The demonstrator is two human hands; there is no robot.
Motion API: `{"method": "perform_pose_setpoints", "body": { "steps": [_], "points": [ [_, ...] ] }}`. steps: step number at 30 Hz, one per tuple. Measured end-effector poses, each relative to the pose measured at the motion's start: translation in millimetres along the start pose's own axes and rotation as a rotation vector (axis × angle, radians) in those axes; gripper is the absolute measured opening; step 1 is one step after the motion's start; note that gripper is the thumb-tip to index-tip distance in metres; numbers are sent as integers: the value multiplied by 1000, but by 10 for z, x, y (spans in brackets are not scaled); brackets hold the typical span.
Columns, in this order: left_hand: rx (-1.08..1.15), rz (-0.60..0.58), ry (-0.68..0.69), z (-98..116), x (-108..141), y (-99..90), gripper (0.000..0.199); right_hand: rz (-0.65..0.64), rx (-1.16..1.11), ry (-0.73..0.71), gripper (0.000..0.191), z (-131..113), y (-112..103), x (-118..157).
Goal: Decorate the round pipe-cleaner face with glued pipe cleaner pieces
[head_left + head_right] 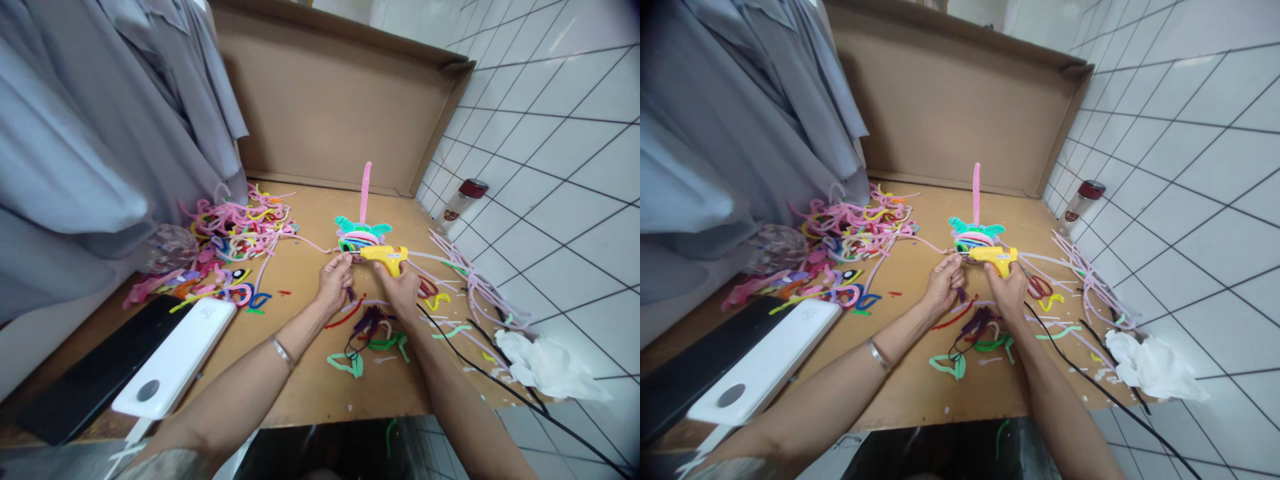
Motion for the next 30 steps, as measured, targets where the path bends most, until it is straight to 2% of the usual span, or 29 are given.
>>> {"method": "perform_pose_setpoints", "body": {
  "steps": [11,23,30],
  "points": [
    [-12,21,-11,-8,0,-10,39,54,15,89,44,79,-104,-76],
    [-12,12,-2,4,-7,-18,38,16,-1,-14,40,-20,-7,20],
    [-15,-11,-13,-11,5,5,38,49,10,48,44,60,-58,-35]
  ]
}}
Point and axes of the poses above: each hand's wrist, its own x-axis away from the middle knuckle, its own y-axis out of the palm, z = x × y, the point moved 8 cm from there along -x, towards the middle knuckle, and after that the axes turned 2 degrees about z, right-handed, at the moved point
